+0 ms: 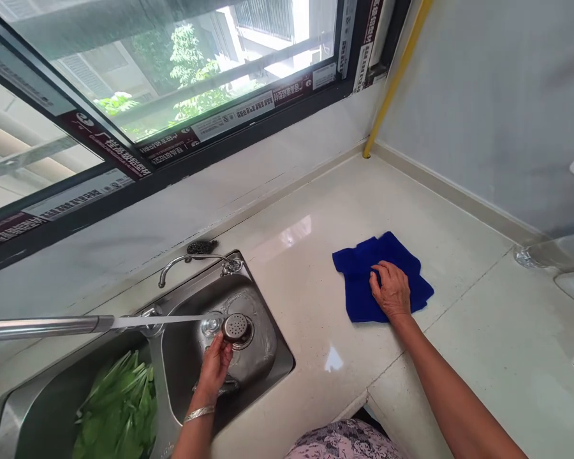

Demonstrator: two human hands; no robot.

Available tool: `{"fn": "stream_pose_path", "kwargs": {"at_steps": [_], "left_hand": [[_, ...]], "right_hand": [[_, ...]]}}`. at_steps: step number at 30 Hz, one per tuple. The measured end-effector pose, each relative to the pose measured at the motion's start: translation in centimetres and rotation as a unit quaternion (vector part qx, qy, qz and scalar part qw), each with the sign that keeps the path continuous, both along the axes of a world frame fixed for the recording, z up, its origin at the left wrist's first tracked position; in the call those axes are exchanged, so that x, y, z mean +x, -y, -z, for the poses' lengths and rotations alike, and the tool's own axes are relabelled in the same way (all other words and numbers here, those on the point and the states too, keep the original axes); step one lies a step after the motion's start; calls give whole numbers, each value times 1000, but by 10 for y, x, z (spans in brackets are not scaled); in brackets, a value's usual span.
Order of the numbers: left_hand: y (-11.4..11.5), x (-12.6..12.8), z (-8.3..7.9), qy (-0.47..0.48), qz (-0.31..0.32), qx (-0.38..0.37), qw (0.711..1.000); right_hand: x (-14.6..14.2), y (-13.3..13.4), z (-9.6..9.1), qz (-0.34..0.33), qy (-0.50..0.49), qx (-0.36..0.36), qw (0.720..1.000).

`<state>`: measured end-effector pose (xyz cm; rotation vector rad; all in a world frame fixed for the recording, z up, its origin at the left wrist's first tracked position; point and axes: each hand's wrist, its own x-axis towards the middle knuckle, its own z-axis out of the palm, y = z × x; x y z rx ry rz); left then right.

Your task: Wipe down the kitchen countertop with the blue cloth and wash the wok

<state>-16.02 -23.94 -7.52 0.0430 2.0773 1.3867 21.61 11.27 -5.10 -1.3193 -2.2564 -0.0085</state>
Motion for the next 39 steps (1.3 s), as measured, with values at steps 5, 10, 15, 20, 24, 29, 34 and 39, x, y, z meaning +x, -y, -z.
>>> {"fn": "stream_pose_path", "kwargs": {"at_steps": [5, 10, 15, 20, 24, 29, 34, 39], "left_hand": [[0, 17, -16, 55, -6, 41, 998], [4, 39, -25, 61, 14, 33, 997], [6, 57, -39, 20, 50, 12, 998], [12, 67, -62, -84, 70, 7, 994], [14, 76, -80, -154, 80, 22, 985], [11, 96, -82, -262, 73, 26, 962], [14, 105, -70, -330, -4, -4, 944], [23, 111, -68, -367, -13, -2, 930]], "right_hand": [[-7, 38, -7, 50, 20, -2, 999], [-16, 81, -13, -28, -12, -73, 997], [-37, 114, -30, -93, -172, -314, 929], [-82, 155, -78, -189, -292, -581, 736], [-131, 181, -107, -229, -363, -657, 620], [-182, 232, -98, -320, -284, -544, 722], [-206, 276, -81, -325, -237, -424, 811], [-233, 249, -89, -262, -172, -493, 812]]}}
